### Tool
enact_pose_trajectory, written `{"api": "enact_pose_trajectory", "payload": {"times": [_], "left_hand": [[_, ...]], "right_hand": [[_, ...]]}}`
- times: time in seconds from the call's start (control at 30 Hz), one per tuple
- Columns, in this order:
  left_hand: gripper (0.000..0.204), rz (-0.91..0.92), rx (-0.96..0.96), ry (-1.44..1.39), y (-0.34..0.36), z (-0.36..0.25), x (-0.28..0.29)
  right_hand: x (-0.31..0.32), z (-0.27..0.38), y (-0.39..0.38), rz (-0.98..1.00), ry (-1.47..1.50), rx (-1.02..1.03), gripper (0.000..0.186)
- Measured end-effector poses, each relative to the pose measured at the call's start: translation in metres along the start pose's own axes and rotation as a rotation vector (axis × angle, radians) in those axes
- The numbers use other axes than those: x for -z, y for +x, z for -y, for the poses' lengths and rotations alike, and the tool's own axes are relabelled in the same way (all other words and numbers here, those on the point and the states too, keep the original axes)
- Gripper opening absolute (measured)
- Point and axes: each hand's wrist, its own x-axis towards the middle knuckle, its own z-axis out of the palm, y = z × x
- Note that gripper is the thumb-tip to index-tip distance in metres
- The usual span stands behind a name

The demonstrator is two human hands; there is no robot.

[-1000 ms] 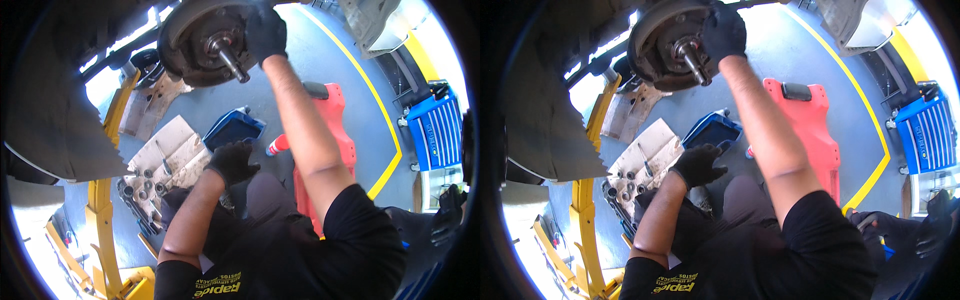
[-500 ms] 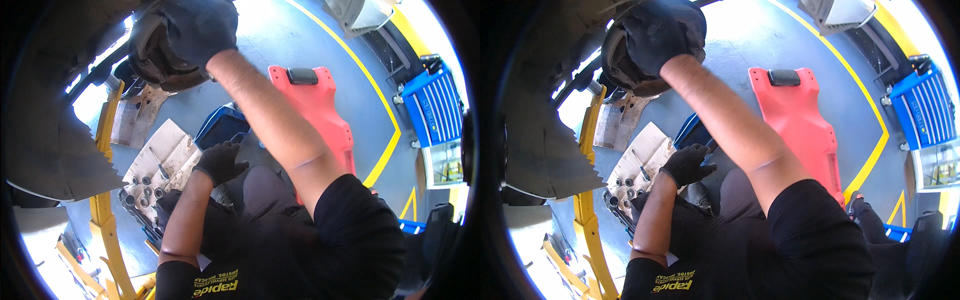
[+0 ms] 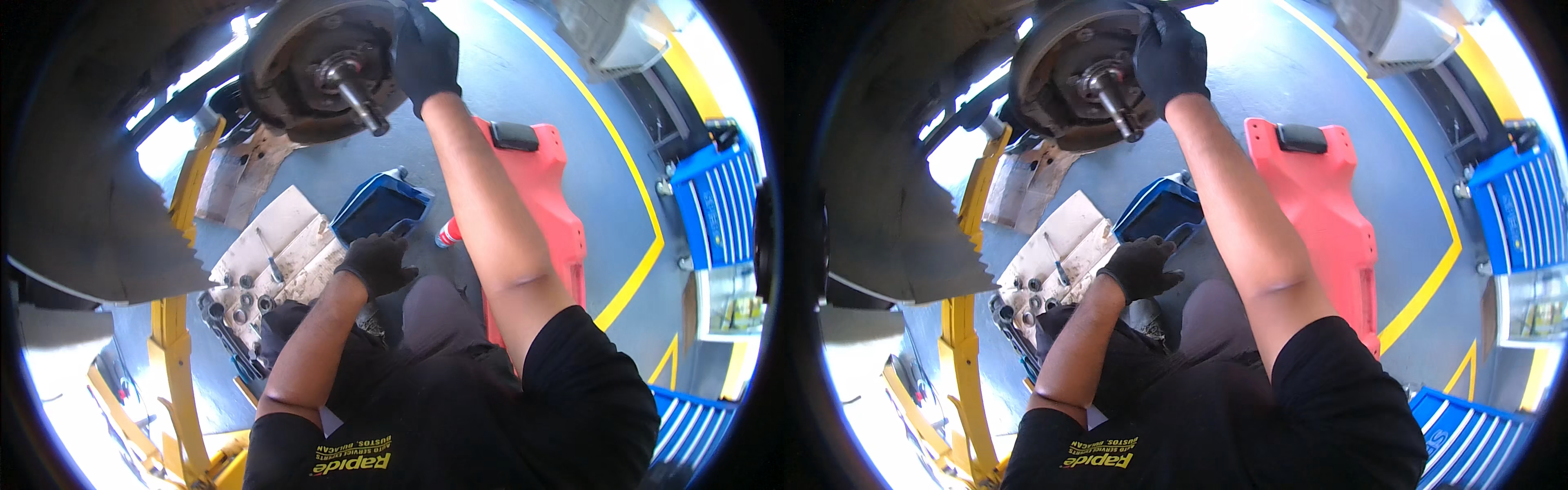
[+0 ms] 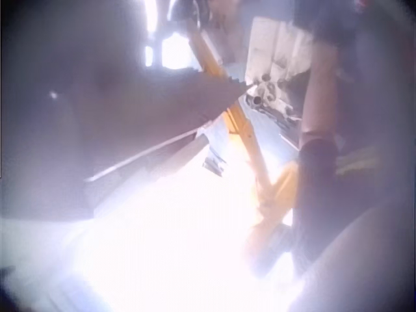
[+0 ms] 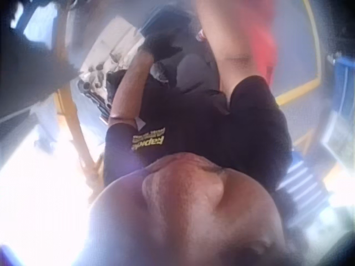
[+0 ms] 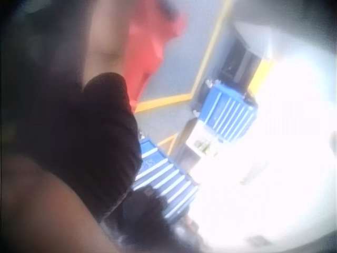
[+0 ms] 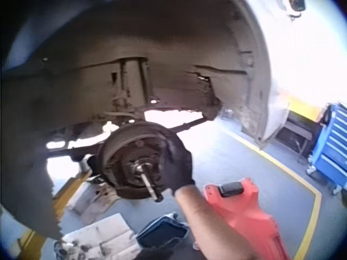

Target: The person retrieves a spray can and applies lubricant to a vehicle's brake assembly while the vehicle is on a lift. They then use a caliper to measure the brake drum and continue working on the brake components with a wrench.

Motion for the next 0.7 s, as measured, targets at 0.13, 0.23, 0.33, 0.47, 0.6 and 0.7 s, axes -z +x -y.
{"api": "enact_pose_trajectory", "payload": {"times": [0.13,0.23,0.33,0.47,0.6,0.7], "left_hand": [[0.060,-0.079,0.018,-0.017,-0.002,-0.003,-0.003],[0.062,0.039,0.043,0.011,0.002,-0.005,-0.003],[0.064,0.027,-0.002,0.012,0.010,-0.020,-0.001],[0.065,0.044,0.016,0.000,0.011,-0.017,-0.005],[0.055,-0.071,0.067,0.001,0.001,-0.012,-0.005],[0.058,-0.021,0.073,-0.023,-0.007,-0.015,0.005]], "right_hand": [[0.005,-0.067,-0.004,0.054,0.031,-0.217,0.033],[-0.009,-0.020,0.008,0.069,-0.163,-0.128,0.031],[-0.065,0.034,0.015,0.147,-0.473,0.418,0.035],[-0.081,0.121,0.026,0.862,-0.760,0.667,0.031],[-0.047,0.050,0.057,0.794,-0.465,0.384,0.040],[-0.069,0.019,0.033,0.511,-0.624,0.283,0.045]]}}
